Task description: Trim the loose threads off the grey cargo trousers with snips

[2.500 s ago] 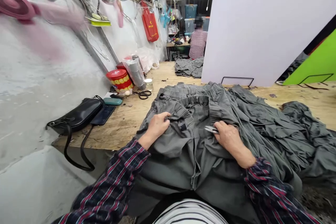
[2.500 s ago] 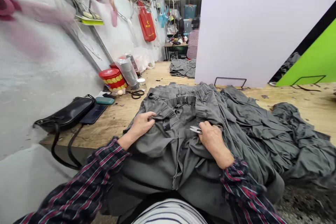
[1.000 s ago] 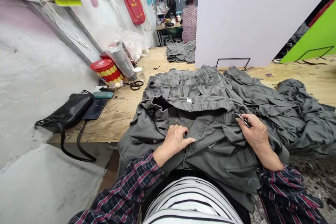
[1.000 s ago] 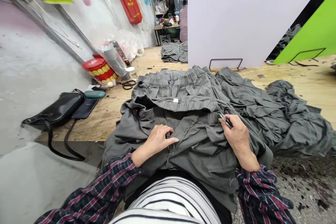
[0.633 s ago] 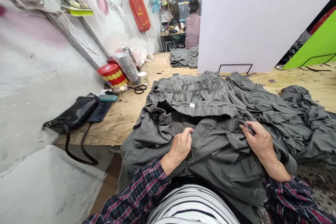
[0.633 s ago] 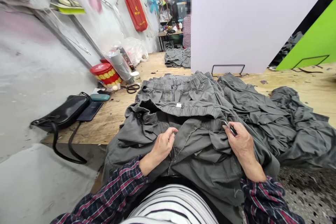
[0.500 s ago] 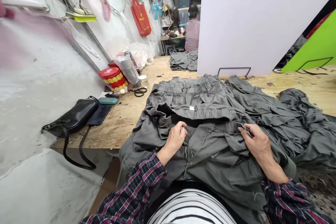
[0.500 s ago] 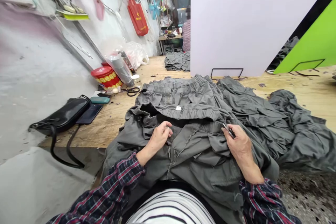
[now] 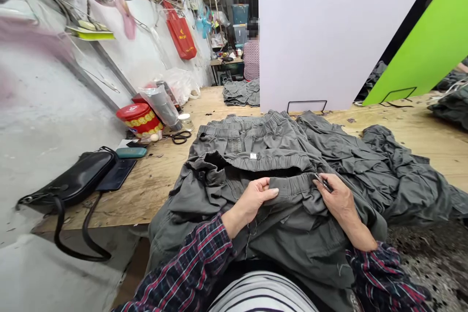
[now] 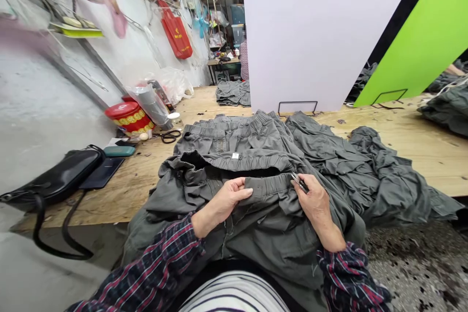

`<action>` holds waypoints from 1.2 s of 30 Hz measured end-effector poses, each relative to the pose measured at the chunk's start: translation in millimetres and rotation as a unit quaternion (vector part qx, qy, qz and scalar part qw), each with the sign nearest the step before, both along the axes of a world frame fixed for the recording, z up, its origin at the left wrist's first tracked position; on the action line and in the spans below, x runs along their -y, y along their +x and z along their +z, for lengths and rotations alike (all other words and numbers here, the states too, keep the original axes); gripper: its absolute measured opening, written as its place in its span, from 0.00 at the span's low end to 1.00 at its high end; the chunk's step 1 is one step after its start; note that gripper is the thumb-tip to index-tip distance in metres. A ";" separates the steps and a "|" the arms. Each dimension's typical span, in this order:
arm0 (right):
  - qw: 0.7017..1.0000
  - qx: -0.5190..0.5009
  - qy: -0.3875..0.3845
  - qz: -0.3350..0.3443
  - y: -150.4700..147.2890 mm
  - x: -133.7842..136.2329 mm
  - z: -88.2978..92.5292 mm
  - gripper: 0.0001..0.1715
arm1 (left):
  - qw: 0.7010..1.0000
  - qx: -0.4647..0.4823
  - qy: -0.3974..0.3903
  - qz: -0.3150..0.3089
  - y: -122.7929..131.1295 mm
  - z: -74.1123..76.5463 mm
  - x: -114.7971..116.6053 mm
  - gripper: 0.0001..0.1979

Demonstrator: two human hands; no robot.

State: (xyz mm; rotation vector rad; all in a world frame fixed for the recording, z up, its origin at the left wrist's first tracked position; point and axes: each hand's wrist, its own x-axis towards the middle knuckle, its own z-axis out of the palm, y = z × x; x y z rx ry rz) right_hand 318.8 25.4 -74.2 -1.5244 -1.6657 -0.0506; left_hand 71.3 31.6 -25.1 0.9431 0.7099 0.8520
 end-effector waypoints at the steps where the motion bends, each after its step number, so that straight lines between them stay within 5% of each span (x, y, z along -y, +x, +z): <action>1: 1.000 0.003 0.008 -0.010 -3.2 2.1 4.5 0.15 | 1.000 0.014 -0.003 0.001 -3.7 2.8 6.9 0.17; 6: 0.998 0.034 0.018 -0.054 -29.6 28.9 38.4 0.15 | 1.000 0.004 -0.002 0.011 -10.3 12.0 27.3 0.16; 13: 0.983 0.093 -0.138 0.076 -68.2 64.6 71.3 0.21 | 1.000 -0.019 0.001 0.020 -7.8 17.6 37.8 0.14; 22: 0.981 0.140 -0.097 0.091 -73.1 58.5 73.5 0.22 | 0.999 -0.038 0.015 0.016 -10.3 18.7 39.5 0.14; 36: 0.956 0.278 0.038 0.085 -80.6 63.9 65.3 0.16 | 0.997 0.054 -0.051 -0.018 -16.4 18.4 38.4 0.18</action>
